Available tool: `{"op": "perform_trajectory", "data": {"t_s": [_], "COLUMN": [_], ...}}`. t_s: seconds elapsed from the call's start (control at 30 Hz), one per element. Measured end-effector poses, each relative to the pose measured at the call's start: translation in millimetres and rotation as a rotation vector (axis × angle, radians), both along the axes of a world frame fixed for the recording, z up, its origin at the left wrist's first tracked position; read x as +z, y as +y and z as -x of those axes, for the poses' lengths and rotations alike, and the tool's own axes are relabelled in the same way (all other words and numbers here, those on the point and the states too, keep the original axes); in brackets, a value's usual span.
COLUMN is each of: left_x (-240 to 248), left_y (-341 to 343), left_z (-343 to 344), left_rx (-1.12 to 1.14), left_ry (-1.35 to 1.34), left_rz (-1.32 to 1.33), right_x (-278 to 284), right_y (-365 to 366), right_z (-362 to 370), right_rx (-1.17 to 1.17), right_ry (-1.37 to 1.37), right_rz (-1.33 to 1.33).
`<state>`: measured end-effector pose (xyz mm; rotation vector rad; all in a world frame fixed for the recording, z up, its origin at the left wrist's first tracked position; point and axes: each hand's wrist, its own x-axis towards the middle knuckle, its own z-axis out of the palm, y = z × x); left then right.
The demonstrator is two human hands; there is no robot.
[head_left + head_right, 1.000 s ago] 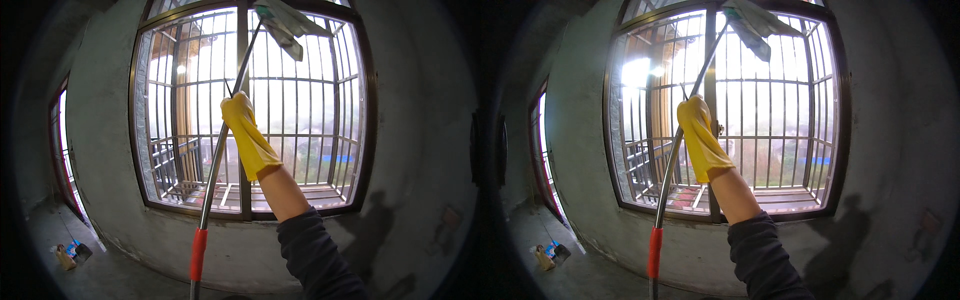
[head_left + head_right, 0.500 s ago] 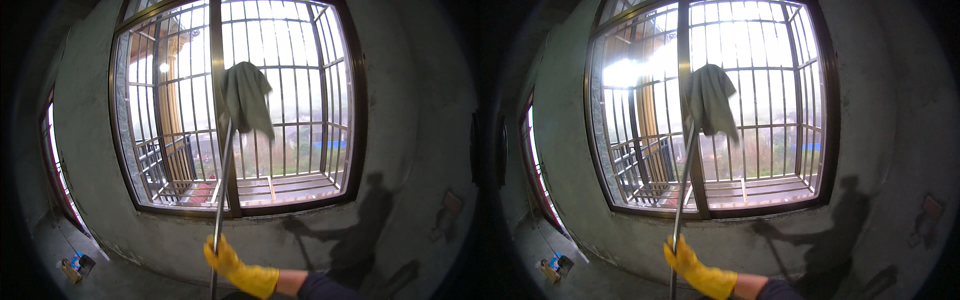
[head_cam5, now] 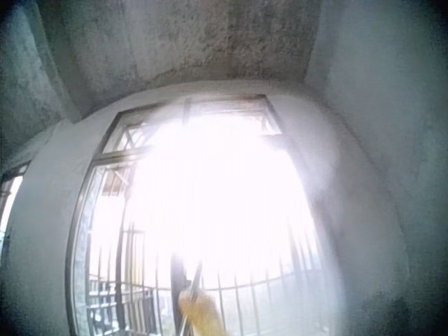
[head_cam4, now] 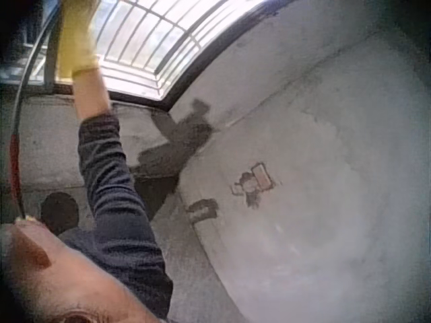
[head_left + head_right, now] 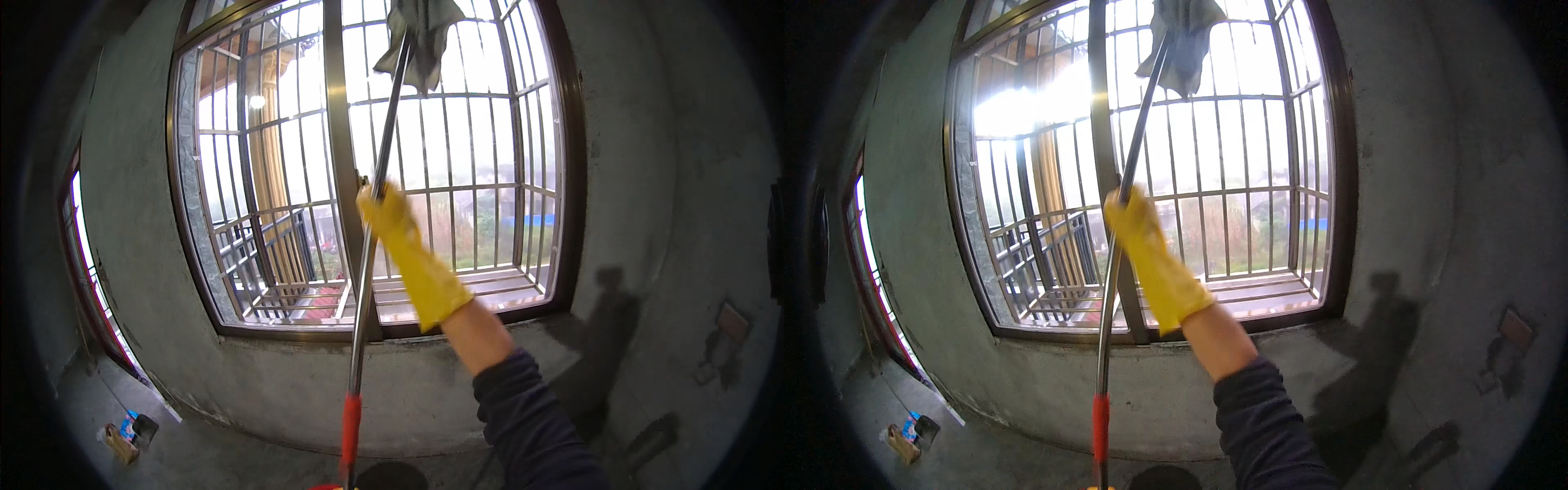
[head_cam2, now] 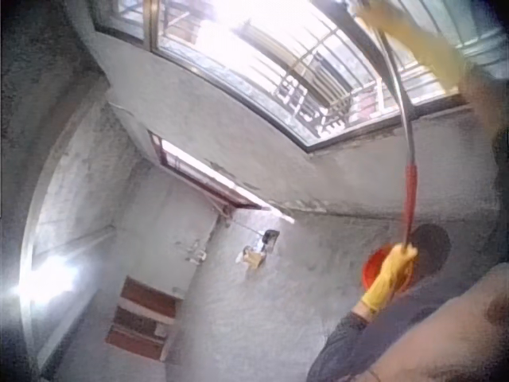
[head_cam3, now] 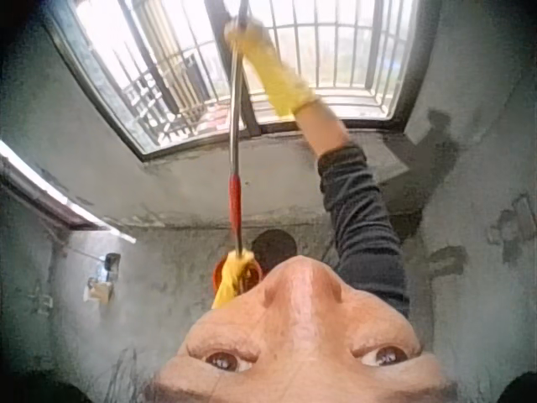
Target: The person wrings a cloth in a red bucket, then uses a long-handled mop to clean a large window. They switch to a cloth to wipe the window frame and sill, then use a small tool to scrape debris from the frame grooves.
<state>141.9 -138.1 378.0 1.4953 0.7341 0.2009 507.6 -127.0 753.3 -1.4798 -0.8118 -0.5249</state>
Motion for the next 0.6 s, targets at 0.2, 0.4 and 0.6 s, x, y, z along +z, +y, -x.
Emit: {"op": "perform_trajectory", "data": {"t_s": [0.2,0.4,0.6], "left_x": [6,-137,-150], "left_y": [0,4,-3], "left_z": [-38,50,41], "left_rx": [-0.123,-0.094,-0.124], "left_ry": [0.122,0.33,0.316], "left_rz": [-0.226,0.056,0.154], "right_x": [10,-248,-290], "right_y": [-47,-42,-75], "right_z": [-19,91,140], "right_rx": [-0.047,0.226,0.415], "right_ry": [-0.059,0.036,0.307], "right_rz": [-0.069,-0.013,0.12]}}
